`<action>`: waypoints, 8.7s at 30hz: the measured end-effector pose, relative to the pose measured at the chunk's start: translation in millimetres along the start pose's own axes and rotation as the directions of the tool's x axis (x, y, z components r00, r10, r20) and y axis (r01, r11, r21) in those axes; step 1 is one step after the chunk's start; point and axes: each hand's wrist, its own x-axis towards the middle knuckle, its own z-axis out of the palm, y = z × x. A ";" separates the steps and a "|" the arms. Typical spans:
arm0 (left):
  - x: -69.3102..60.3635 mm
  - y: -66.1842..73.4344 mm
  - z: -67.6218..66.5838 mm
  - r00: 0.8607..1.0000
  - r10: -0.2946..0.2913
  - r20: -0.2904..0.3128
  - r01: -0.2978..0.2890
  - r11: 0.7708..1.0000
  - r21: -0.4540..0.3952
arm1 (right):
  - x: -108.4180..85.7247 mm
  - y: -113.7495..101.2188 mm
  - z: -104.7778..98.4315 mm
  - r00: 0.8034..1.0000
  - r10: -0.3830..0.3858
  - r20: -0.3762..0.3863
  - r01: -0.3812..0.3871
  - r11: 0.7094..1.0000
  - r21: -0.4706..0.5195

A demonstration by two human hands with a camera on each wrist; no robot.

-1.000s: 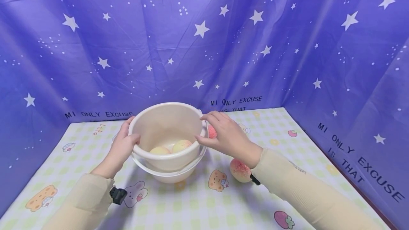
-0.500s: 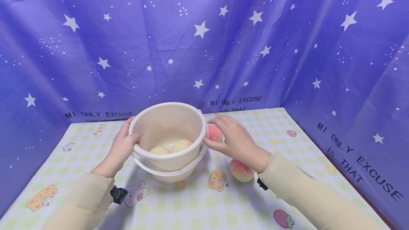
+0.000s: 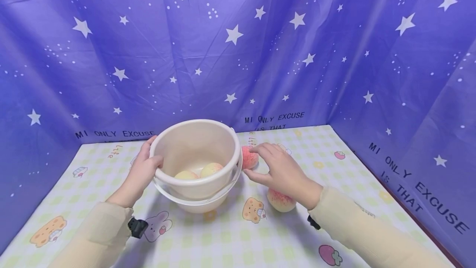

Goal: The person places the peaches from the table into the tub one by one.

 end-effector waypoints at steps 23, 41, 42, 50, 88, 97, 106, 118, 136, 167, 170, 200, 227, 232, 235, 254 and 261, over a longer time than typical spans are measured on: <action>-2.8 1.6 -0.8 1.000 -0.006 -0.003 0.006 1.000 0.015 | -29.1 18.9 12.0 0.999 0.040 0.003 -0.040 0.999 -0.024; -2.7 1.5 -0.4 1.000 -0.006 -0.006 0.006 1.000 0.012 | -47.4 27.5 17.2 0.995 0.097 -0.003 -0.098 0.995 -0.017; -2.8 1.4 -0.4 1.000 -0.007 -0.006 0.007 1.000 0.014 | -48.2 28.7 17.7 0.995 0.097 -0.006 -0.097 0.995 -0.019; -2.4 0.7 -0.7 1.000 -0.006 -0.005 0.006 1.000 0.019 | -52.8 38.3 21.8 0.991 0.130 0.009 -0.130 0.991 -0.016; -0.1 -0.3 0.4 1.000 -0.018 -0.002 0.018 1.000 0.002 | -69.5 62.0 47.4 0.958 0.239 0.160 -0.233 0.971 -0.052; -1.3 0.3 0.6 1.000 -0.004 -0.005 0.004 1.000 -0.001 | -70.2 63.4 56.2 0.957 0.232 0.175 -0.229 0.973 -0.034; -2.0 1.7 0.0 1.000 -0.002 -0.009 0.002 1.000 0.004 | -69.6 60.1 57.1 0.951 0.241 0.194 -0.240 0.970 -0.029; -1.9 0.0 -0.5 1.000 -0.003 -0.009 0.003 1.000 0.015 | -70.1 57.6 60.7 0.944 0.259 0.204 -0.257 0.966 -0.036; -1.6 -0.5 -0.6 1.000 -0.001 -0.008 0.001 1.000 0.014 | -69.7 57.4 61.1 0.952 0.234 0.198 -0.230 0.972 -0.042; -0.5 0.5 0.9 1.000 0.000 -0.006 0.000 1.000 -0.011 | -58.0 52.8 53.8 0.947 0.239 0.215 -0.232 0.971 -0.056; -1.1 0.6 0.8 1.000 0.001 -0.005 -0.001 1.000 -0.013 | -56.1 51.7 51.3 0.945 0.248 0.213 -0.242 0.969 -0.053; -2.2 1.9 -0.7 1.000 0.003 0.014 -0.003 1.000 -0.020 | -42.3 43.8 21.0 0.954 0.267 0.134 -0.267 0.963 -0.012; -3.4 1.4 -1.3 1.000 0.010 0.004 -0.010 1.000 -0.007 | -32.4 40.0 2.3 0.966 0.229 0.116 -0.228 0.973 -0.028; -2.5 1.1 -0.9 1.000 0.009 0.004 -0.009 1.000 -0.010 | -31.4 39.5 0.3 0.968 0.226 0.112 -0.223 0.974 -0.036; -2.5 1.0 -0.4 1.000 0.006 0.006 -0.006 1.000 -0.013 | -30.6 39.1 -0.8 0.971 0.214 0.105 -0.211 0.977 -0.040; -2.4 0.0 -1.6 1.000 -0.004 0.007 0.004 1.000 -0.011 | -25.1 34.2 -8.0 0.980 0.187 0.069 -0.185 0.982 -0.025; -1.6 0.3 -0.5 1.000 0.004 0.007 -0.004 1.000 -0.020 | -24.0 32.6 -9.7 0.982 0.182 0.054 -0.181 0.983 -0.018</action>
